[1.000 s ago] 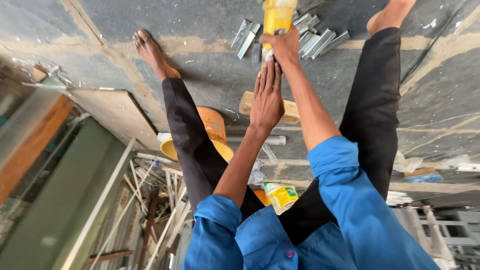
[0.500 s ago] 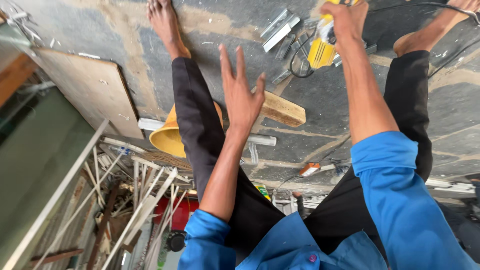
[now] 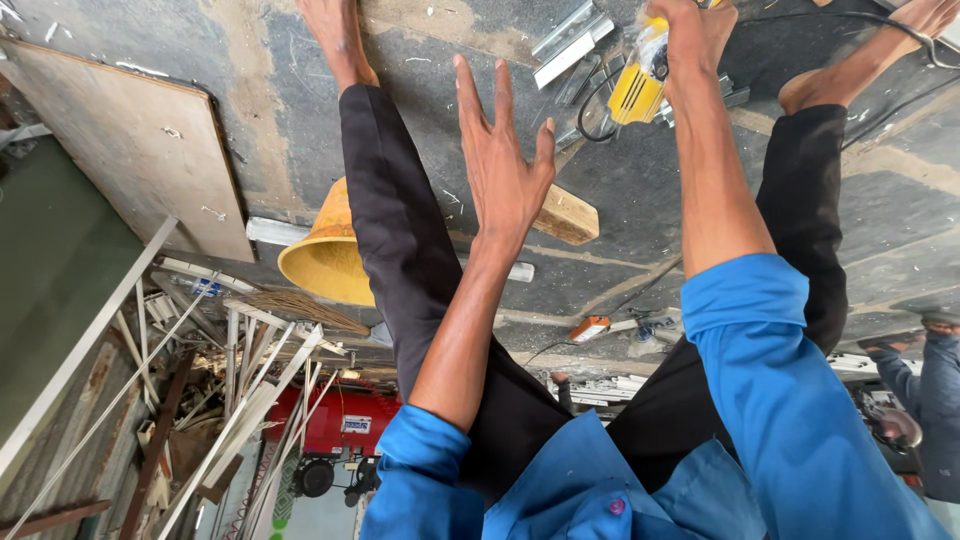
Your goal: The person uses an angle grinder to cut a long metal profile into short segments. They repeatedly position the profile, cut it, and set the cut pieces aside on the floor.
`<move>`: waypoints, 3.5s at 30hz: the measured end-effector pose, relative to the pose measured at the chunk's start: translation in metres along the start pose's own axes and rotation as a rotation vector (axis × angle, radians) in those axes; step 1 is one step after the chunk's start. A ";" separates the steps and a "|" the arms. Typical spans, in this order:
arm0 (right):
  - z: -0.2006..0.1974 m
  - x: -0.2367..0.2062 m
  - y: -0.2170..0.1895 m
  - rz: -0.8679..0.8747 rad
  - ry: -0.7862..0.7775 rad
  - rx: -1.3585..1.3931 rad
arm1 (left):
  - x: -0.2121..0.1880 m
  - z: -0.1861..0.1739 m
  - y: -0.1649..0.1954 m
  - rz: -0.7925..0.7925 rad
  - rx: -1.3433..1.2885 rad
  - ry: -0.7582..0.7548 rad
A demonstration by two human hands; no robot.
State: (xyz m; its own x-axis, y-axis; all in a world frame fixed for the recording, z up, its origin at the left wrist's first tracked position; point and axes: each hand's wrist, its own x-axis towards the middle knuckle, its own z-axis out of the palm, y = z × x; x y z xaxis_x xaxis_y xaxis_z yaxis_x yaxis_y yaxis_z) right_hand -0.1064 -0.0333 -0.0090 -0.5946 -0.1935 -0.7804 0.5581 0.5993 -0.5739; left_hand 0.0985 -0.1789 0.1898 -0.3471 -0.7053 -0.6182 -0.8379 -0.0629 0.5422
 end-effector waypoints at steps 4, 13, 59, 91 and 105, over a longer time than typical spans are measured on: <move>0.002 -0.001 0.002 -0.008 0.041 0.011 | 0.001 0.003 -0.005 0.007 0.004 0.027; -0.001 0.001 0.003 -0.163 0.067 -0.167 | 0.005 0.011 -0.006 -0.011 0.010 0.118; 0.005 0.013 -0.005 0.336 0.116 -0.026 | 0.008 -0.007 0.001 -0.077 -0.143 0.302; -0.022 -0.032 -0.021 0.391 -0.075 0.196 | -0.001 0.003 -0.007 -0.079 -0.236 0.064; -0.133 0.007 -0.029 0.196 0.014 0.061 | -0.029 0.202 0.097 0.600 0.505 -0.447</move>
State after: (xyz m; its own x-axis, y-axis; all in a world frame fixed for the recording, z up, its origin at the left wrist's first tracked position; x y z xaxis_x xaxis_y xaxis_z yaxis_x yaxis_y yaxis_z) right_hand -0.2033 0.0514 0.0350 -0.4790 -0.0673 -0.8752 0.6973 0.5765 -0.4259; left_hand -0.0578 -0.0218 0.1457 -0.8287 -0.1726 -0.5323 -0.5116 0.6191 0.5958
